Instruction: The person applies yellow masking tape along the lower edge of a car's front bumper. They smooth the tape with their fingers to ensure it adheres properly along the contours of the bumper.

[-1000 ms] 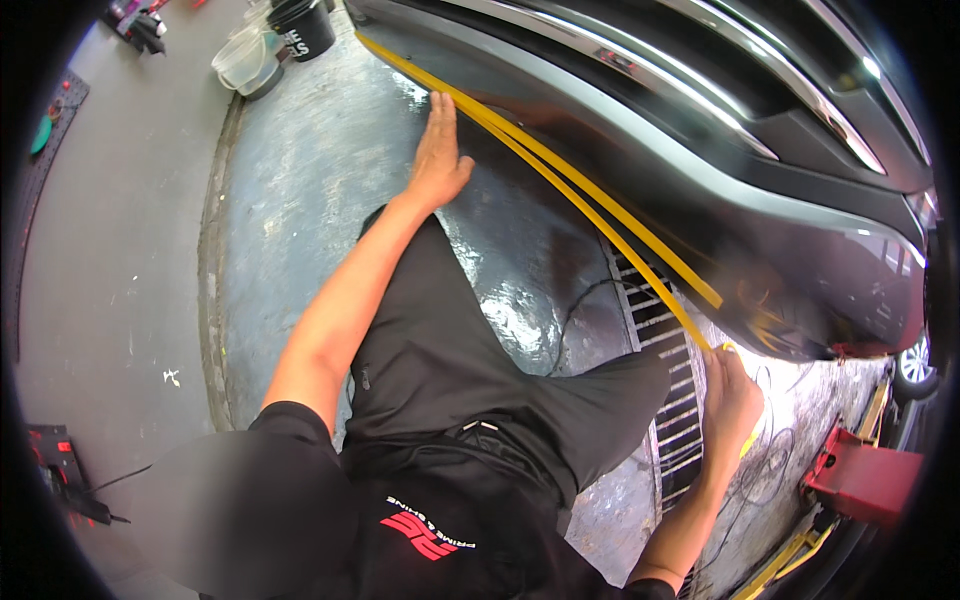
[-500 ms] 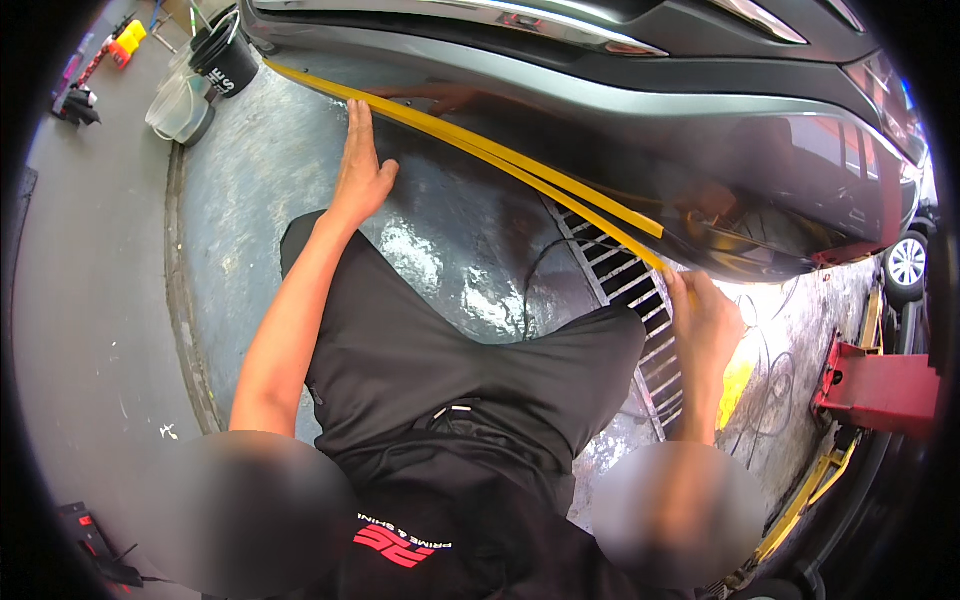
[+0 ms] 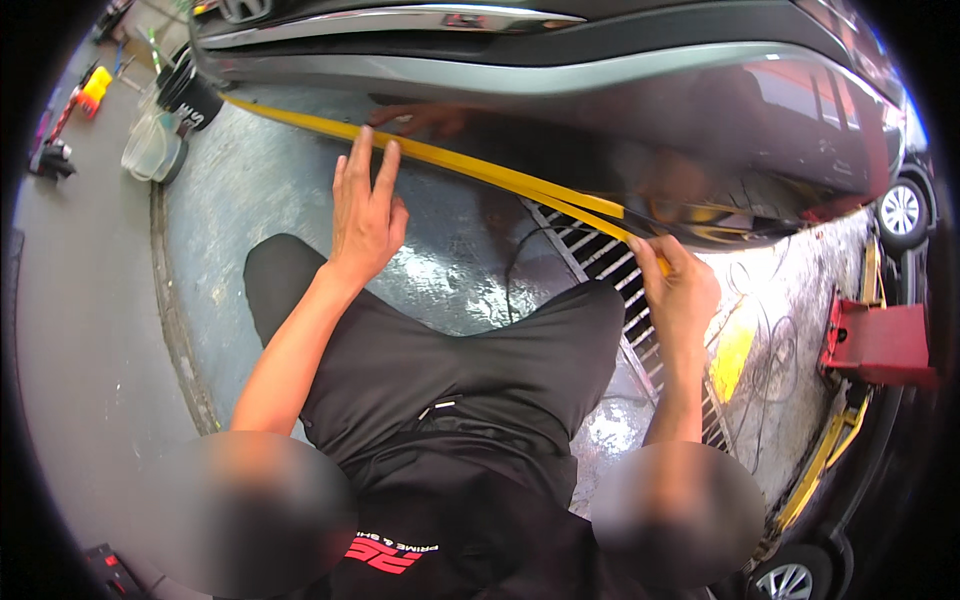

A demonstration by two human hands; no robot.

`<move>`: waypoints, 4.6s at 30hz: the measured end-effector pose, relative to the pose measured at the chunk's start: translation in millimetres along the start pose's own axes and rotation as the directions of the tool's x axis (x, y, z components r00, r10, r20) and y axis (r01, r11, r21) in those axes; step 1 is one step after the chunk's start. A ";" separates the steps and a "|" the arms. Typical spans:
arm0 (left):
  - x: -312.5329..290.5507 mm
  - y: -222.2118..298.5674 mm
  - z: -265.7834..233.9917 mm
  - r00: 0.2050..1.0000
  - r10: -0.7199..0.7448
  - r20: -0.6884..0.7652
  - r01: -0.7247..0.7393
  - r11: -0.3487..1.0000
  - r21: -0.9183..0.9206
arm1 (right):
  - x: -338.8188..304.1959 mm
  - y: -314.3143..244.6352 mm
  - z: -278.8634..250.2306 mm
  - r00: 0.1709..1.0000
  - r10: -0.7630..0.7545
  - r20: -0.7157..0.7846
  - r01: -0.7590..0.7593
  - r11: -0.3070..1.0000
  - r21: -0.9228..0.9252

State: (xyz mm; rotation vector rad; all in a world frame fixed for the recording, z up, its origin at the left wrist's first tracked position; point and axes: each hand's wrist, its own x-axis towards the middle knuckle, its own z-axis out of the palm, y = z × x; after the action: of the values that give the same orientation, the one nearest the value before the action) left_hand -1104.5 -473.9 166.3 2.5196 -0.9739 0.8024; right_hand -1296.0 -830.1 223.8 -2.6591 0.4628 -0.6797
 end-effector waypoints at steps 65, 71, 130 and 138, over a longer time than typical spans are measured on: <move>110.6 123.6 80.9 0.278 0.955 -0.103 -0.925 0.295 0.240 | -80.2 -4.4 -35.1 0.768 0.627 0.134 -0.631 0.703 0.328; 111.9 125.6 83.5 0.289 0.923 -0.252 -0.957 0.289 -0.041 | -49.6 -78.3 -70.8 0.762 0.615 0.204 -0.648 0.719 0.251; 265.1 354.9 2.9 0.900 0.007 -0.436 0.067 0.986 0.155 | 41.4 258.7 -142.7 0.718 -0.258 0.647 -0.512 0.434 0.741; 260.9 352.4 6.5 0.887 0.005 -0.463 0.085 0.981 0.174 | 34.9 290.7 -127.8 0.648 -0.314 0.694 -0.511 0.496 0.702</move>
State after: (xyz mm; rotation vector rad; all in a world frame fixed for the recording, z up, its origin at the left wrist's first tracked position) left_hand -1187.1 -862.6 352.0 2.3126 -0.7044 1.4586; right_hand -1396.6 -1133.3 222.2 -1.5987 -0.0187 0.3083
